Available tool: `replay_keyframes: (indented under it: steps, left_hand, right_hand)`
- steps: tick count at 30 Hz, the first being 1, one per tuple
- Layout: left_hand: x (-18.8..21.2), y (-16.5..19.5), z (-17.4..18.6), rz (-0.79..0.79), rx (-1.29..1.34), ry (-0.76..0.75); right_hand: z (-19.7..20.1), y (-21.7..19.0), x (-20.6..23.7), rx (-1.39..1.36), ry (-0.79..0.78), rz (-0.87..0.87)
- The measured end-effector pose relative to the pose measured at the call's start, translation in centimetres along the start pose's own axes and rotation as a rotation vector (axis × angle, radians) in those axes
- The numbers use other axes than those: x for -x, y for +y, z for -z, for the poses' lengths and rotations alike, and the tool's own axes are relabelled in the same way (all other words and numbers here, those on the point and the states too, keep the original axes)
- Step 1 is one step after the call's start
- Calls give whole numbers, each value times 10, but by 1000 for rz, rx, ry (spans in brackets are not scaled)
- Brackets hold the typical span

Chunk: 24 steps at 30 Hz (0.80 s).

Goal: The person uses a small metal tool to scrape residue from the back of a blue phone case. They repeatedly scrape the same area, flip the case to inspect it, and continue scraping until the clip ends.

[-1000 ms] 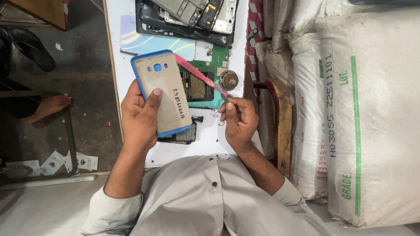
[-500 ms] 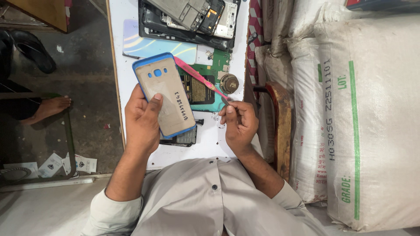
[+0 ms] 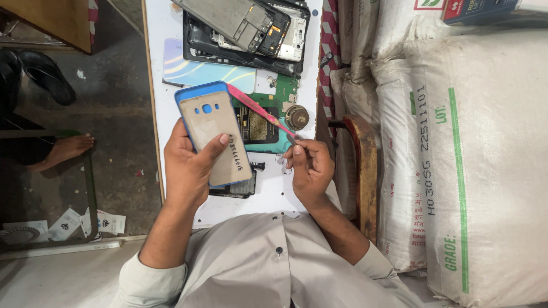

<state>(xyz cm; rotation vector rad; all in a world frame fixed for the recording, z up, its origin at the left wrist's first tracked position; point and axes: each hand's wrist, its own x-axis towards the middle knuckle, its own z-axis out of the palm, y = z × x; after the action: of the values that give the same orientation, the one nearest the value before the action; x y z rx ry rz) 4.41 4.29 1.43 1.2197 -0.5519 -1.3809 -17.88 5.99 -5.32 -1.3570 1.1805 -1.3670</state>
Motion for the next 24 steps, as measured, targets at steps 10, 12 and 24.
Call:
replay_keyframes:
  steps: [10,12,24]
  left_hand:
    - [-1,2,2,-39,-62,83]
    - [-1,0,1,-44,-48,77]
    - [-3,-2,1,-44,16,60]
  right_hand:
    - [1,2,0,-19,-13,9]
    - [1,2,0,-22,-23,15]
    - [1,0,0,6,-22,26]
